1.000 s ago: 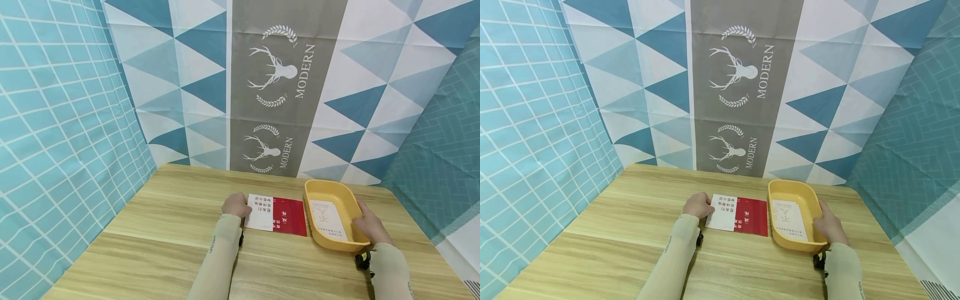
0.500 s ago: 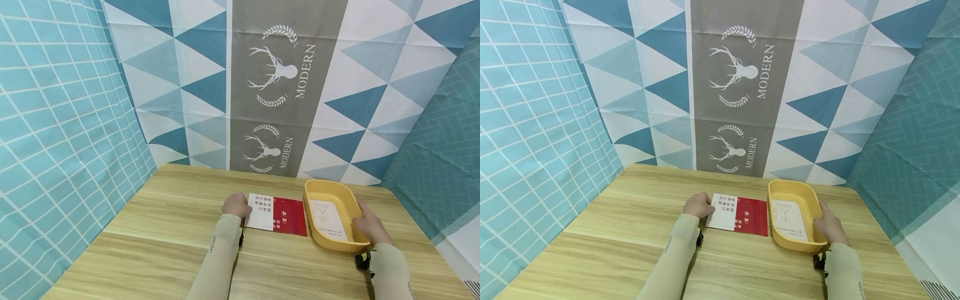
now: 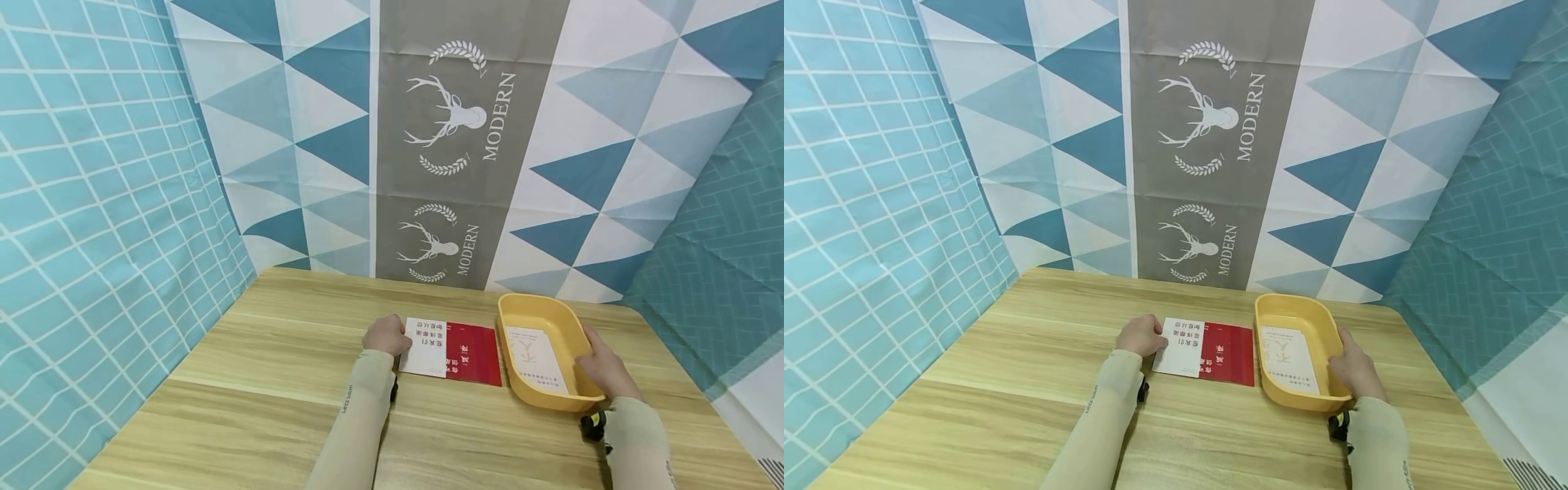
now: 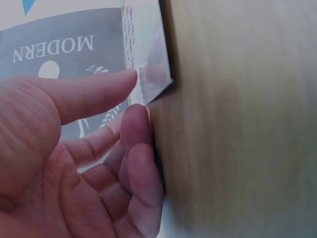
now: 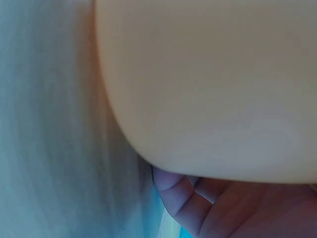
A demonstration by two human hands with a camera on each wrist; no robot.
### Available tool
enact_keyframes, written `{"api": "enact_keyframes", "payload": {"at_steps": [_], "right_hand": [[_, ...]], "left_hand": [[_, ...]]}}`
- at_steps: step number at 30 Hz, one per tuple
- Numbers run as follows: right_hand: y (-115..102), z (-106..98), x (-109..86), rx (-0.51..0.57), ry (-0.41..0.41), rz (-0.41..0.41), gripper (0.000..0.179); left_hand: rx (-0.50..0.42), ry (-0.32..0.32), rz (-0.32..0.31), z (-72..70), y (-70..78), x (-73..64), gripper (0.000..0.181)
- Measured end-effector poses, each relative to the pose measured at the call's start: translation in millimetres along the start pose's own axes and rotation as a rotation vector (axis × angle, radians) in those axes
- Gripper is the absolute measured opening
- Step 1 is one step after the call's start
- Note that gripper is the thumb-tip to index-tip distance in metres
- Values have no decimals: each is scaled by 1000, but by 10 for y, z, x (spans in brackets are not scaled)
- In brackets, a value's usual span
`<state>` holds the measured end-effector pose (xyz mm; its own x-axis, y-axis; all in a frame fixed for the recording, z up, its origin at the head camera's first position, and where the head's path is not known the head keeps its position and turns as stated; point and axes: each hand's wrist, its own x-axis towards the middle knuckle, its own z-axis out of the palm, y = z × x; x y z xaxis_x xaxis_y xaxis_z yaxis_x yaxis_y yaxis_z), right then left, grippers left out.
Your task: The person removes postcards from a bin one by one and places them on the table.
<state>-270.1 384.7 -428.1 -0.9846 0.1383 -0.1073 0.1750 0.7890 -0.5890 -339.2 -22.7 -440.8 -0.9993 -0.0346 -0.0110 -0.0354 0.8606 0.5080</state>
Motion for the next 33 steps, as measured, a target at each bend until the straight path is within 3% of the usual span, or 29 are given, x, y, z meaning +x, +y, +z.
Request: {"api": "enact_keyframes", "payload": {"at_steps": [13,19,24,29,33], "right_hand": [[-7,-5,-6,2,-1,1,75],[-9,-5,-5,2,-5,6,74],[-16,0,-7,14,-10,16,74],[-10,7,-7,1,-3,8,74],[-1,2,-3,-6,2,4,74]], "left_hand": [[0,-14,20,-52,1,-44,18],[-15,-15,24,-31,-15,-20,10],[-63,-16,36,-52,3,-36,20],[-122,18,159,-170,168,-106,13],[-189,-8,315,-211,498,-255,22]]}}
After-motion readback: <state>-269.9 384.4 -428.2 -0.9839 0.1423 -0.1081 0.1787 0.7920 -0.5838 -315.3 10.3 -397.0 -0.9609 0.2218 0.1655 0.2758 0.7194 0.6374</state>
